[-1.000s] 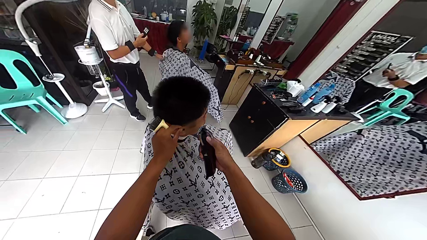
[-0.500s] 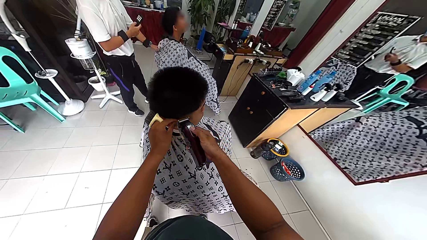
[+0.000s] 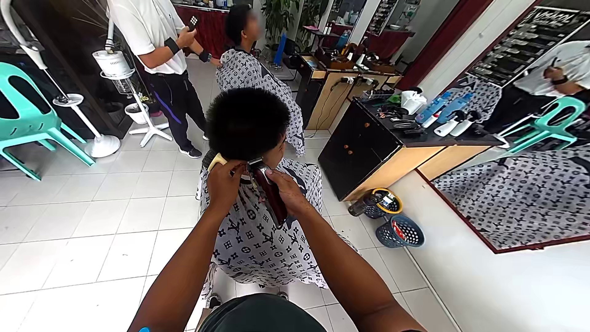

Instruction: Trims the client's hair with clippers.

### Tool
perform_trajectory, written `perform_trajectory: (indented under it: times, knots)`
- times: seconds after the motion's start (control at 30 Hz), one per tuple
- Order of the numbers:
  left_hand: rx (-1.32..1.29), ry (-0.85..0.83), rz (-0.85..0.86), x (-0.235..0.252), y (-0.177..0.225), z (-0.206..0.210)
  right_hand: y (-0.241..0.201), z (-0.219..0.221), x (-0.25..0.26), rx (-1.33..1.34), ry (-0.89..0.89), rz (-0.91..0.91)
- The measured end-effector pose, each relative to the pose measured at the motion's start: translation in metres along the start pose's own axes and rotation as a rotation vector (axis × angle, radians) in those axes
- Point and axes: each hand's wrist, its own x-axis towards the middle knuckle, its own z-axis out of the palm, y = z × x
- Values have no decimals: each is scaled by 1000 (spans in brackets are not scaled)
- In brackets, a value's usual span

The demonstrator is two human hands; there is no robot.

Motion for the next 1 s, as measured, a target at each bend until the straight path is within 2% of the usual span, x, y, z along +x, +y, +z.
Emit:
perform_trajectory:
  times: [0.1, 0.27, 0.4, 0.47, 0.53, 0.57, 0.6, 0.63, 0.67, 0.7, 0.73, 0.77, 0.83, 0.9, 0.93, 1.0]
  knots:
    - [2, 0, 10, 1, -2, 1, 2, 1, 1, 43, 7, -74]
    - [8, -12, -8, 3, 0, 1, -2, -1, 2, -13, 14, -2]
    - [13, -79, -34, 5, 0, -2, 8, -9, -7, 9, -14, -172]
    - [-42, 44, 110, -2, 1, 1, 12, -20, -28, -39, 5, -132]
    - [-104, 211, 414, -14, 1, 9, 33, -35, -51, 83, 60, -100]
    - [-141, 159, 529, -20, 5, 11, 49, -43, -59, 225, 74, -108]
    - [-194, -7, 575, -23, 15, 9, 65, -51, -65, 362, 74, -104]
    - [-270, -267, 534, -22, 30, 4, 78, -56, -71, 446, 76, -83]
    - [-360, -554, 419, -14, 45, -3, 88, -61, -76, 482, 93, -50]
    - [-462, -702, 327, -7, 55, -2, 95, -64, -82, 476, 119, -9]
    - [-583, -720, 259, -3, 61, 1, 99, -67, -88, 459, 141, 33]
    - [-682, -666, 194, 0, 65, 6, 99, -69, -94, 444, 148, 67]
    - [-712, -628, -17, 7, 72, 12, 100, -72, -102, 437, 139, 88]
    - [-642, -816, -204, 16, 72, 12, 101, -74, -107, 435, 144, 70]
    - [-651, -845, -203, 16, 70, 12, 103, -75, -110, 439, 150, 57]
    - [-729, -706, -117, 12, 69, 12, 105, -77, -113, 436, 167, 31]
